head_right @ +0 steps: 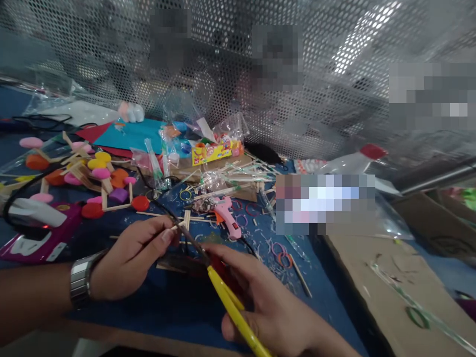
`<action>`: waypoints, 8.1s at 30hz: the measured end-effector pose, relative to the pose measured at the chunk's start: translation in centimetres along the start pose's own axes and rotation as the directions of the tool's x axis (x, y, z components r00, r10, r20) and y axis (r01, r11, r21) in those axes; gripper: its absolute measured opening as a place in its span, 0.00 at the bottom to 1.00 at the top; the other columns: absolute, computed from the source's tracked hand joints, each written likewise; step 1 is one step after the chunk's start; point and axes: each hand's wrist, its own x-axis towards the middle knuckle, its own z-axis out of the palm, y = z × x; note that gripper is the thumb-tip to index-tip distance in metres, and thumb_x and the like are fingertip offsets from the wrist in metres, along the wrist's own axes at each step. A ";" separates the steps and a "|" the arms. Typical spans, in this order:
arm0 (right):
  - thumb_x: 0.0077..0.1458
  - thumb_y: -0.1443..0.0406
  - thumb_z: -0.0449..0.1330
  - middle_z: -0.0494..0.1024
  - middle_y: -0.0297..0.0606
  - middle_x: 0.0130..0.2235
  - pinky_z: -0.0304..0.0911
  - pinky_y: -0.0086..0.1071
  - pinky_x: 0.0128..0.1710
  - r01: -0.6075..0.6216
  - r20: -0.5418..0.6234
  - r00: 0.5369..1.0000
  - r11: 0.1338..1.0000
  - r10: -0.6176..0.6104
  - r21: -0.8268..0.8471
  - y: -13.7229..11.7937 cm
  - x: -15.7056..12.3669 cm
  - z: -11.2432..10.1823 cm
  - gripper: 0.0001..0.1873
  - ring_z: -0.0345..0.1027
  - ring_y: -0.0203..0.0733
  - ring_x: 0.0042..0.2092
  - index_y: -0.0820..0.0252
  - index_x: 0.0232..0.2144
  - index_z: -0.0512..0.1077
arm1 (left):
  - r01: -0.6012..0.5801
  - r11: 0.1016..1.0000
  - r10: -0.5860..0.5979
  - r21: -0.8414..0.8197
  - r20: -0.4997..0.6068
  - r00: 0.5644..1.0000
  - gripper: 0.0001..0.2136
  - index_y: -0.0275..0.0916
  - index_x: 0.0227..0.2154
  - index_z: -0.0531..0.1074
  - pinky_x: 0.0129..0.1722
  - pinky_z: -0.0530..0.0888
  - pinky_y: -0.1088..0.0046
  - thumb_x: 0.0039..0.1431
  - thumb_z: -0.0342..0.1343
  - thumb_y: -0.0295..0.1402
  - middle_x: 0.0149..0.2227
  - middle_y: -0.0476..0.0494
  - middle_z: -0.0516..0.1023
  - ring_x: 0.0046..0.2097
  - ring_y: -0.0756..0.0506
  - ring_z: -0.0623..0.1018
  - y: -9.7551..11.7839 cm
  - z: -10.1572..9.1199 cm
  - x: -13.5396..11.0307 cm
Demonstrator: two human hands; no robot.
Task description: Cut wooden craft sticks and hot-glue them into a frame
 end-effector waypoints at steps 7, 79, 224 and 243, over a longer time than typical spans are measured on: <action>0.52 0.52 0.70 0.75 0.41 0.59 0.57 0.47 0.66 -0.011 0.021 1.000 0.970 0.006 0.241 1.1 0.3 1.1 0.35 0.66 0.50 0.64 0.40 0.62 0.68 | 0.015 1.000 -0.015 0.007 0.049 0.999 0.16 0.37 0.28 0.71 0.28 0.68 0.79 0.72 0.44 0.33 0.25 0.51 0.72 0.27 0.52 0.72 0.0 0.0 -0.1; 0.60 0.62 0.61 0.80 0.41 0.50 0.74 0.31 0.41 0.249 -0.088 0.914 0.717 -0.397 -0.651 -0.1 0.9 -0.4 0.29 0.77 0.43 0.44 0.47 0.64 0.65 | 0.038 0.992 -0.031 -0.122 0.059 0.998 0.13 0.37 0.32 0.74 0.34 0.71 0.79 0.71 0.47 0.32 0.29 0.49 0.75 0.32 0.52 0.73 -0.1 0.2 0.0; 0.56 0.54 0.65 0.75 0.49 0.49 0.74 0.41 0.47 0.347 -0.028 0.829 0.553 -0.559 -0.758 0.4 1.7 -0.8 0.31 0.74 0.51 0.49 0.59 0.59 0.65 | -0.013 1.000 0.012 0.018 0.060 0.998 0.06 0.38 0.33 0.72 0.33 0.73 0.77 0.65 0.53 0.26 0.31 0.48 0.79 0.32 0.51 0.77 -0.3 0.0 0.8; 0.57 0.53 0.64 0.75 0.50 0.49 0.74 0.41 0.48 0.389 -0.005 0.828 0.580 -0.561 -0.716 0.3 1.6 -0.8 0.31 0.75 0.51 0.50 0.59 0.59 0.66 | 0.093 0.992 -0.084 -0.081 0.118 0.989 0.05 0.38 0.34 0.72 0.35 0.75 0.75 0.66 0.55 0.31 0.33 0.47 0.79 0.35 0.49 0.78 -0.6 0.2 0.6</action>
